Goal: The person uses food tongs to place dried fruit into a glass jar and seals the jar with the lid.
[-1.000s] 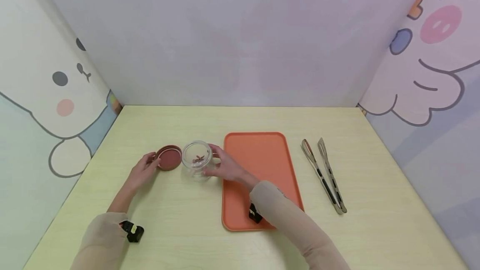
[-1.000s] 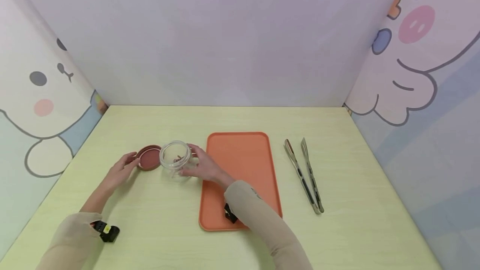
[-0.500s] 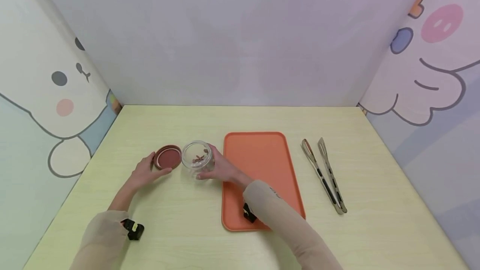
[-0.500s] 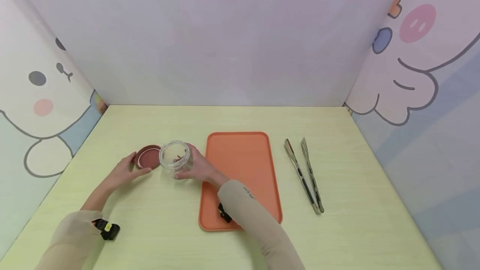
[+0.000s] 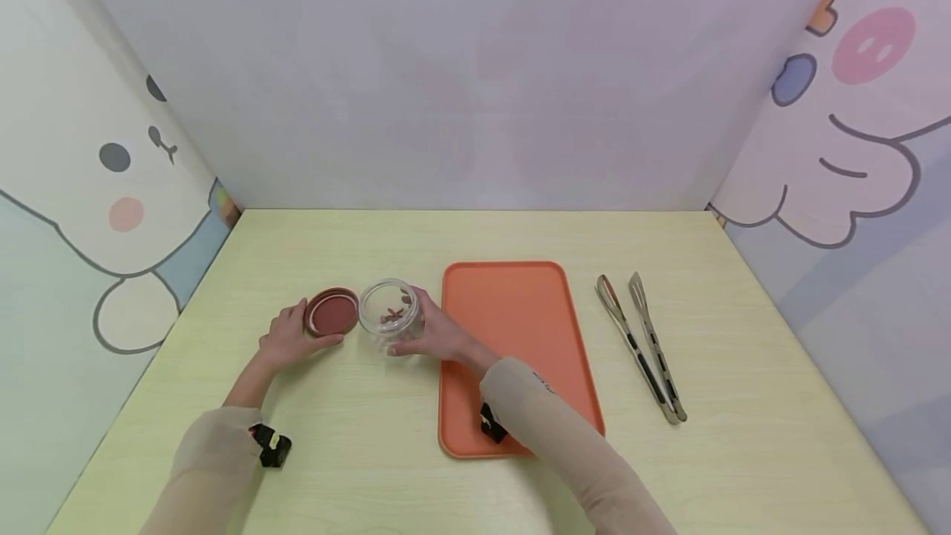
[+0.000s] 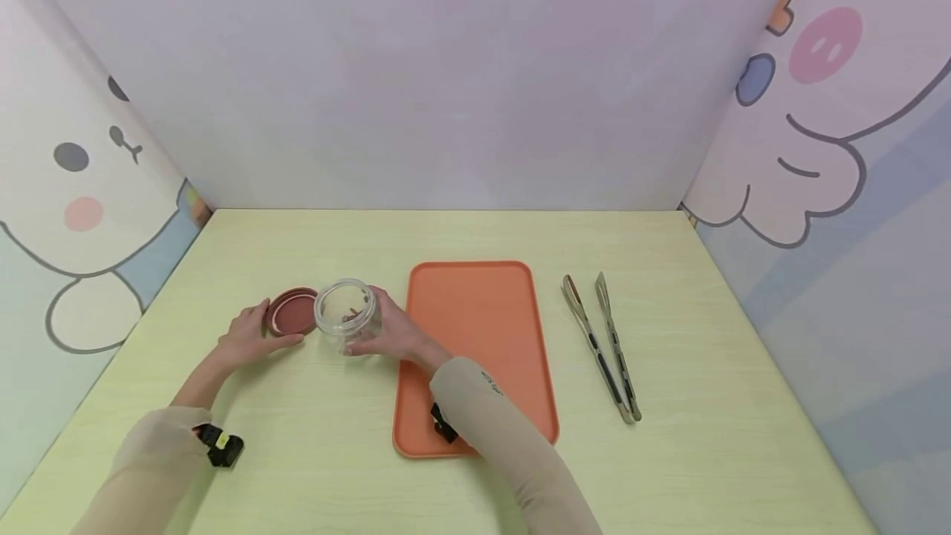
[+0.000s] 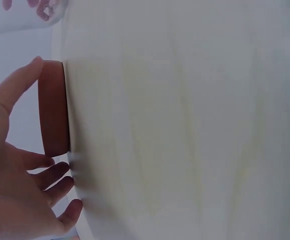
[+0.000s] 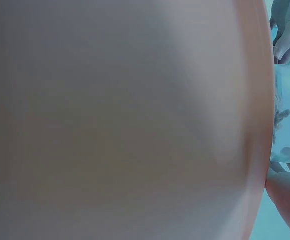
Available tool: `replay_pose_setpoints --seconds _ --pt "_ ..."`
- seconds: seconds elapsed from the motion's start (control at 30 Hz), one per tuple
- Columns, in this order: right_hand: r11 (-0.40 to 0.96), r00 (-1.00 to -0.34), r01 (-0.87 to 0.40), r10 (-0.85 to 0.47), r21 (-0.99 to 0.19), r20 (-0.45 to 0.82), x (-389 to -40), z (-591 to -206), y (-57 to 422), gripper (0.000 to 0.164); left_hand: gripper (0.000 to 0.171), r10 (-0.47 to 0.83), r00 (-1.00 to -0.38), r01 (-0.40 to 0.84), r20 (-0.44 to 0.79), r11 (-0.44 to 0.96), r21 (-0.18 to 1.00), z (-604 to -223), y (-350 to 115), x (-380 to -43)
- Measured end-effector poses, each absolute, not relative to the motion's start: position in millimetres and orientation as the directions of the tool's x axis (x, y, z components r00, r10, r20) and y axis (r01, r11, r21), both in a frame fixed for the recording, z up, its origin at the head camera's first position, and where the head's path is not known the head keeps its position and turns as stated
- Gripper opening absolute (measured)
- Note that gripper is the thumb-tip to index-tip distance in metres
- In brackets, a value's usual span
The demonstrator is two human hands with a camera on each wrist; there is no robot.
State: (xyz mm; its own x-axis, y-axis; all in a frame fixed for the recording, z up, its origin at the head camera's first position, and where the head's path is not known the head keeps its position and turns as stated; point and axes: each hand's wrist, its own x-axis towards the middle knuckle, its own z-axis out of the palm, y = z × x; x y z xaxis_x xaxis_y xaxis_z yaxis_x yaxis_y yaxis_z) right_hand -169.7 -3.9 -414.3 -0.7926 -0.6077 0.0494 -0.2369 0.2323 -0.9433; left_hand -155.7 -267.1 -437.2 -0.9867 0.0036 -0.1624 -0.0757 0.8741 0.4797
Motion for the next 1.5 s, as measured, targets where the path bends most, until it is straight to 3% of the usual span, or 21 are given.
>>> replay_pose_setpoints --seconds 0.3,0.67,0.93,1.1,1.33,1.4,1.5 --pt "0.237 -0.791 -0.266 -0.607 -0.934 0.071 -170 -412 -2 0.089 0.096 -0.015 -0.988 -0.09 -0.156 0.867 0.489 -437 -265 -159" --pt "0.266 -0.836 -0.22 -0.547 -0.938 0.041 -173 -417 0 0.09 0.094 -0.03 -0.99 -0.091 -0.138 0.883 0.46 -439 -261 -160" --pt "0.307 -0.874 -0.196 -0.486 -0.931 0.024 -182 -431 6 0.093 0.099 -0.071 -0.987 -0.138 -0.141 0.82 0.556 -435 -261 -162" --pt "0.249 -0.866 -0.254 -0.49 -0.935 0.104 -183 -425 12 0.092 0.103 -0.096 -0.984 -0.175 -0.151 0.692 0.7 -429 -260 -160" --pt "0.001 -0.806 -0.234 -0.559 -0.972 0.193 -179 -402 23 0.089 0.096 -0.11 -0.984 -0.175 -0.141 0.432 0.885 -420 -260 -150" --pt "0.011 -0.811 -0.226 -0.556 -0.974 0.182 -174 -392 28 0.088 0.087 -0.092 -0.99 -0.133 -0.11 0.31 0.941 -418 -259 -148" --pt "0.1 -0.829 -0.244 -0.537 -0.965 0.154 -168 -380 33 0.087 0.068 -0.027 -0.999 -0.035 -0.035 -0.009 0.999 -416 -258 -146"
